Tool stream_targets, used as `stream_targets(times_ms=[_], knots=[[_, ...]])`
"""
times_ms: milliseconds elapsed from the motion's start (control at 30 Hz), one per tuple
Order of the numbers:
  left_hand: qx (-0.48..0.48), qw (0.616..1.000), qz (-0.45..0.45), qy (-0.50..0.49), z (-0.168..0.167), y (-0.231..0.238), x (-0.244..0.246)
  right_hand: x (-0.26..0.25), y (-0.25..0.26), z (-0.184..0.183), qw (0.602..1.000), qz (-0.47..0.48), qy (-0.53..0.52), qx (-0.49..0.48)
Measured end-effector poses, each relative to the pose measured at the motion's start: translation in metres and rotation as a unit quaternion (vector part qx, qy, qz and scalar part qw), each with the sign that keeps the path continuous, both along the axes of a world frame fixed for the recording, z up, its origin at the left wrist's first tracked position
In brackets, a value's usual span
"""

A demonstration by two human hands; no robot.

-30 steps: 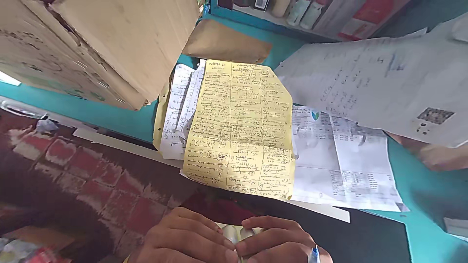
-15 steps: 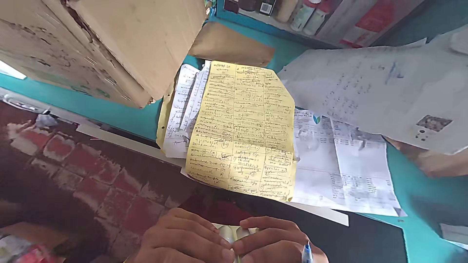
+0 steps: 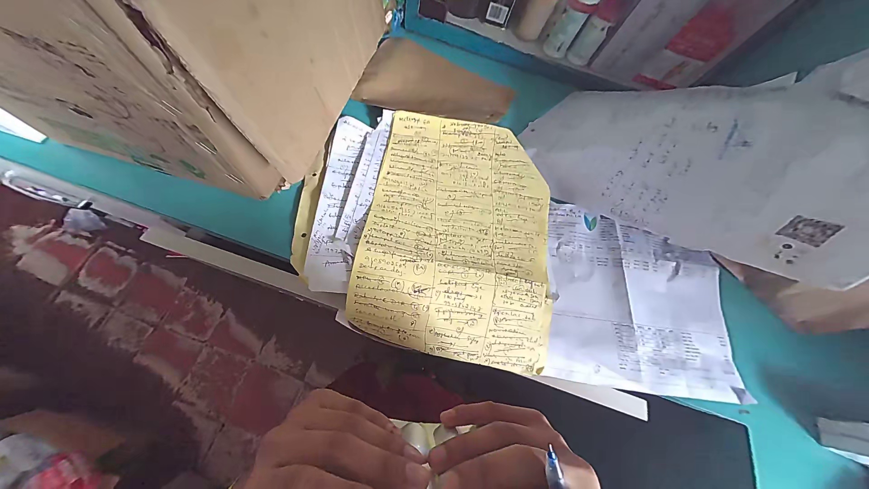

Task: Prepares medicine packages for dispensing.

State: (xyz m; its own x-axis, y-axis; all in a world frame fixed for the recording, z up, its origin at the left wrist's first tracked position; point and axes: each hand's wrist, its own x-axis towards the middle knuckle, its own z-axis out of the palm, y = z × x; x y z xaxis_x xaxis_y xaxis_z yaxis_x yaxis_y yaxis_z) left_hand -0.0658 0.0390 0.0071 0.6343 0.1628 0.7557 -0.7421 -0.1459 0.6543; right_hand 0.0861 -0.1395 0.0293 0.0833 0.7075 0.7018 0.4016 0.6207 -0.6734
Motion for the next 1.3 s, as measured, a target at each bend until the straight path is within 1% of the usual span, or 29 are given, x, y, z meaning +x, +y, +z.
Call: stream_targets(times_ms=[267,433,567,667,733,900,1000,1067,1100,1133,1167,1200,1233,1300], knots=[[-0.004,1.000,-0.001,0.003,0.002,0.002,0.001,-0.001,0.001,0.001,1.000,-0.006,0.001,-0.005],[-0.028,0.999,-0.029,0.004,0.000,0.003,0.003,-0.001,0.001,-0.001,1.000,-0.019,-0.006,-0.004],[-0.058,0.997,-0.058,-0.005,-0.004,0.006,0.010,-0.001,0.002,-0.004,0.999,-0.051,-0.002,0.001],[-0.063,0.997,-0.048,-0.005,-0.005,0.008,0.015,-0.003,0.004,-0.009,0.996,-0.092,0.013,0.010],[-0.046,0.998,-0.049,0.007,-0.002,0.016,0.017,-0.003,0.005,-0.012,0.993,-0.112,0.017,0.014],[0.016,0.996,-0.066,0.052,0.020,0.040,0.026,0.007,0.002,-0.005,0.989,-0.142,-0.024,-0.018],[0.097,0.986,-0.090,0.100,0.037,0.052,0.049,0.013,-0.012,-0.009,0.978,-0.207,-0.032,-0.010],[0.170,0.977,-0.065,0.108,0.051,0.066,0.073,0.017,-0.022,-0.009,0.962,-0.270,-0.024,0.000],[0.207,0.972,-0.027,0.105,0.056,0.074,0.086,0.019,-0.027,-0.007,0.954,-0.299,-0.018,0.009],[0.249,0.963,0.035,0.100,0.060,0.081,0.103,0.021,-0.031,-0.004,0.944,-0.330,-0.014,0.019],[0.295,0.945,0.106,0.099,0.063,0.089,0.121,0.023,-0.037,-0.001,0.930,-0.365,-0.017,0.024],[0.341,0.918,0.167,0.116,0.065,0.096,0.141,0.025,-0.043,0.000,0.914,-0.405,-0.025,0.029],[0.379,0.889,0.213,0.141,0.065,0.104,0.162,0.026,-0.049,-0.001,0.893,-0.448,-0.035,0.035],[0.429,0.839,0.271,0.196,0.066,0.117,0.203,0.026,-0.060,0.000,0.854,-0.517,-0.048,0.028]])
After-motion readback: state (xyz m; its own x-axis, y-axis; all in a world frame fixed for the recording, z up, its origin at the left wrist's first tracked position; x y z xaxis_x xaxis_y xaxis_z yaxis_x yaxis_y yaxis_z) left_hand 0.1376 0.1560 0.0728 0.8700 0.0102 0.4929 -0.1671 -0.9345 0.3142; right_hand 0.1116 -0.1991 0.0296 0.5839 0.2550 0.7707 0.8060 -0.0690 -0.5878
